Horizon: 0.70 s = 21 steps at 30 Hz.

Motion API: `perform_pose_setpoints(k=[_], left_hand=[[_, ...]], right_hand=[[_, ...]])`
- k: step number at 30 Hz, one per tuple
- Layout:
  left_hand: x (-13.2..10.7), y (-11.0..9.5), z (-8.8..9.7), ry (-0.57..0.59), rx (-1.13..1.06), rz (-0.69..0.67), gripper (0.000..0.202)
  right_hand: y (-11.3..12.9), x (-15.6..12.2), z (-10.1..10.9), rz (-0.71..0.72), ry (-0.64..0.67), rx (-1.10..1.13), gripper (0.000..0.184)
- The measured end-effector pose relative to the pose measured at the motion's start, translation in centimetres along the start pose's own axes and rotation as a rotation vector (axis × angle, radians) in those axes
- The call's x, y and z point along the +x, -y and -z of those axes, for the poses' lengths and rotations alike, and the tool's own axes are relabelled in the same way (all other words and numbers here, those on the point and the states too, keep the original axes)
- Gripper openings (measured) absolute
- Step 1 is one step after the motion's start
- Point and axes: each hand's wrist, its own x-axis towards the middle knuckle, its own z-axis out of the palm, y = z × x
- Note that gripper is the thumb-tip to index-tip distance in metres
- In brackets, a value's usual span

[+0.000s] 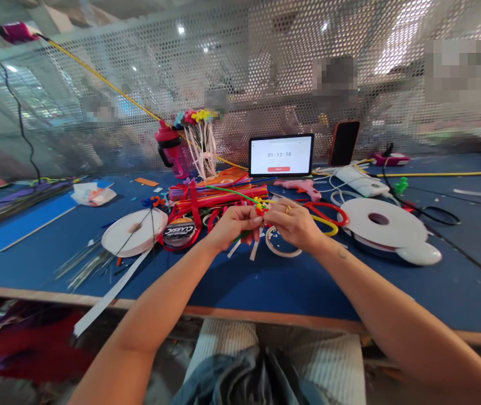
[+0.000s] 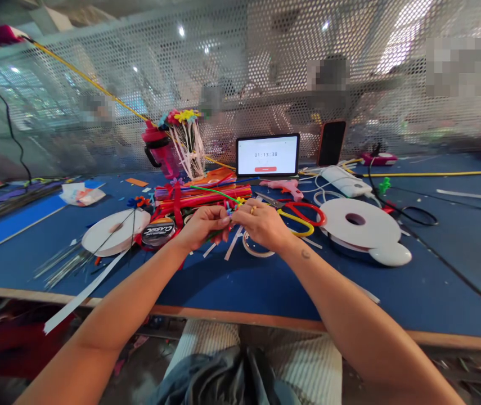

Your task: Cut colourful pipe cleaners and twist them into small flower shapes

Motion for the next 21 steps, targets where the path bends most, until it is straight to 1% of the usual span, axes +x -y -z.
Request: perform_pose_setpoints(k=[2,3,4,5,6,8,10,11,12,13,15,16,18,20,21], left_hand=[[0.1,0.0,0.3,0.107,-0.116,0.092,0.033],[0.1,0.0,0.5,0.127,-0.110,0.100,0.032],[0.1,0.0,0.5,0.111,-0.059,0.076,0.032],[0.1,0.0,0.5,0.065,0.043,0.025,0.030],[0.0,0.1,0.4,0.000,0.195,-0.052,0.028],[-0.2,0.3,0.3,-0.131,0.593,-0.247,0.021],[-0.4,0.6,0.2,-0.217,0.975,-0.422,0.016],[-0.5,0.8,0.2,-0.242,1.110,-0.483,0.016],[-0.6,0.9,0.3,-0.265,1.196,-0.524,0.016],[-0.7,1.0,0.3,-0.285,1.237,-0.546,0.016],[-0.7,0.9,0.3,-0.300,1.191,-0.543,0.016],[-0.7,0.8,0.3,-0.291,1.101,-0.510,0.016],[-0.6,0.4,0.2,-0.251,0.791,-0.385,0.019],[-0.4,0.1,0.1,-0.166,0.397,-0.219,0.025],[-0.2,0.0,0.1,-0.105,0.219,-0.138,0.027]], right_hand=[[0.1,-0.1,0.7,0.106,0.071,-0.134,0.021],[0.1,-0.1,0.8,0.115,0.097,-0.154,0.020],[0.1,-0.1,0.9,0.095,0.097,-0.140,0.017],[0.1,-0.1,0.8,0.044,0.078,-0.091,0.015],[0.0,0.0,0.6,-0.035,0.051,0.000,0.017],[-0.3,0.1,0.0,-0.254,0.032,0.277,0.033],[-0.5,0.2,-0.5,-0.455,0.088,0.571,0.044],[-0.5,0.3,-0.6,-0.511,0.131,0.681,0.044],[-0.5,0.3,-0.7,-0.534,0.166,0.751,0.041],[-0.4,0.3,-0.7,-0.533,0.188,0.780,0.037],[-0.3,0.4,-0.6,-0.496,0.196,0.745,0.027],[-0.2,0.4,-0.6,-0.469,0.186,0.687,0.023],[-0.2,0.3,-0.4,-0.389,0.132,0.513,0.016],[-0.3,0.1,-0.2,-0.246,0.047,0.314,0.014],[-0.4,0.0,0.0,-0.162,0.007,0.217,0.015]])
